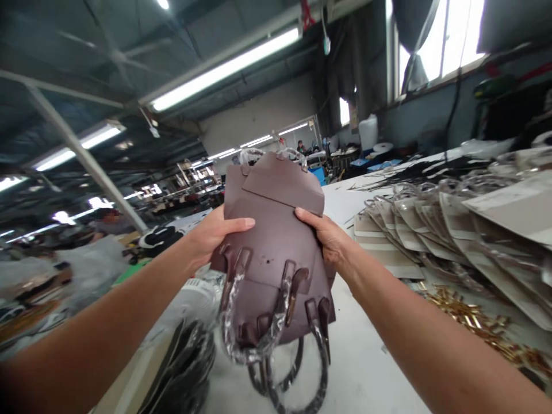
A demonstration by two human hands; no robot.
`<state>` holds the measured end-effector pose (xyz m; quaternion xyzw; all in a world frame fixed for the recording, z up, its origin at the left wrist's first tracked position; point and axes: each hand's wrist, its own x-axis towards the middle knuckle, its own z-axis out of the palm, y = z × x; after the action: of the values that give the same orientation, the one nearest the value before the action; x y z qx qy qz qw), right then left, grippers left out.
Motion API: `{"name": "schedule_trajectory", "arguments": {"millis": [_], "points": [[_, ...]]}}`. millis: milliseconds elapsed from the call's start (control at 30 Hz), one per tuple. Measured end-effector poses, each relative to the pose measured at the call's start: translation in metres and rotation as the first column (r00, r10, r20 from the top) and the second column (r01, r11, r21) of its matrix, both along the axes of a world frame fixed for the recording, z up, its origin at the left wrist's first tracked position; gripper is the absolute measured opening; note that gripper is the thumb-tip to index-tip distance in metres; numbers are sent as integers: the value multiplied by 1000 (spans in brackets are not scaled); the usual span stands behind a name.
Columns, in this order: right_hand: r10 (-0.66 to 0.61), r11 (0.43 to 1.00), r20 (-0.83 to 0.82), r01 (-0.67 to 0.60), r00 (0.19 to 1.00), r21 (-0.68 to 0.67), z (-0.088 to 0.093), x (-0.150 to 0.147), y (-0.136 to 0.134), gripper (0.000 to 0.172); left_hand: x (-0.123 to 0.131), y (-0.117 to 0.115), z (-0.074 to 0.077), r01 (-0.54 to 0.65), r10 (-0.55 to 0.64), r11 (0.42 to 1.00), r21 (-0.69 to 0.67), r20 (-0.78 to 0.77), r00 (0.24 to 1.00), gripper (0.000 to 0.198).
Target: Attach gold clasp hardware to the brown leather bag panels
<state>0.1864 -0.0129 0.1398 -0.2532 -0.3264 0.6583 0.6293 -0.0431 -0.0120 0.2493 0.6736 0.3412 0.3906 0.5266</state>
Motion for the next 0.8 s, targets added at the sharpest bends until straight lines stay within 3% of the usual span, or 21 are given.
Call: {"name": "schedule_trajectory", "arguments": {"millis": [100,167,233,367,467,533,667,800], "points": [[-93,968,184,46,979,245,27,9,-88,51,-10,-75,14,18,-3,990,-140,107,994,51],[-117,949,324,10,939,315,29,12,-154,56,-21,-120,4,29,28,962,-271,204,979,52],[-106,951,430,-35,897,308,16,9,-216,59,-32,-158,-21,51,60,932,-358,293,954,55],[-66,967,527,-75,848,243,-39,-8,-307,54,-43,-220,-97,78,87,919,-386,391,916,59],[-156,965,606,-11,780,262,-77,-19,-355,47,-42,-263,-146,94,113,914,-395,470,875,68],[-195,964,630,29,751,264,-92,-19,-384,47,-41,-292,-165,79,157,909,-410,512,844,76],[-143,981,679,11,720,195,-102,-13,-430,53,-43,-340,-181,5,244,910,-415,544,803,83],[-132,983,694,4,708,184,-101,-23,-447,53,-44,-367,-193,-118,351,906,-406,566,746,86]]}}
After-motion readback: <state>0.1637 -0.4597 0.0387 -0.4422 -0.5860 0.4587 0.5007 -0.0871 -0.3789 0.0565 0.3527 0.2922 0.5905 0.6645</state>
